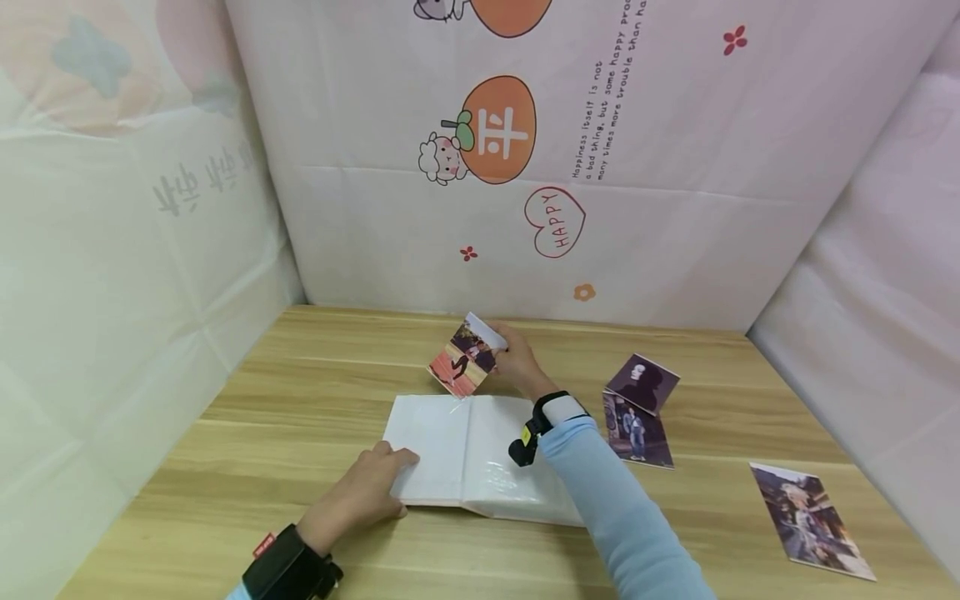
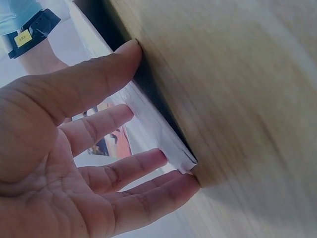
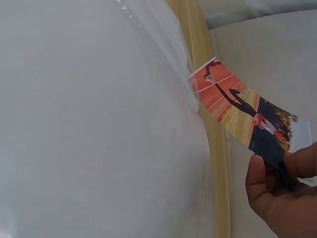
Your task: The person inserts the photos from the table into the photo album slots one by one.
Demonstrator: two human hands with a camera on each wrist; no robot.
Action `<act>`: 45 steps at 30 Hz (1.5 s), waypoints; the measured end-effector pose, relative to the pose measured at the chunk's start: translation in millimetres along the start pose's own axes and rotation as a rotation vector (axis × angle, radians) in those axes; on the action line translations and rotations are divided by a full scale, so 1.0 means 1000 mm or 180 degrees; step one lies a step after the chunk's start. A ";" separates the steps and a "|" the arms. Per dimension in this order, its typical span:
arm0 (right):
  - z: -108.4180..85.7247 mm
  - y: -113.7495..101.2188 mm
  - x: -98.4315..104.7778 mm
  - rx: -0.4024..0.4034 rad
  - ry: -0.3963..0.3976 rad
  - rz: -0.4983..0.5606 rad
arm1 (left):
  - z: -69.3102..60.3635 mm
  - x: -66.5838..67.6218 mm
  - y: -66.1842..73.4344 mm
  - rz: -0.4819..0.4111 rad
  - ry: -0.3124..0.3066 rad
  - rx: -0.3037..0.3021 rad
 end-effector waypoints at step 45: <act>0.000 -0.003 -0.032 0.0308 0.0388 -0.0533 | -0.001 0.000 -0.002 -0.0028 0.0065 -0.0066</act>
Point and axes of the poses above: each hand's wrist, its own z-axis towards the middle knuckle, its own x-axis out of the back of the hand, y = z × x, the point moved 2 cm from there along z, towards the middle knuckle, and after that the axes turned 2 degrees about y, right-handed, at the moved point
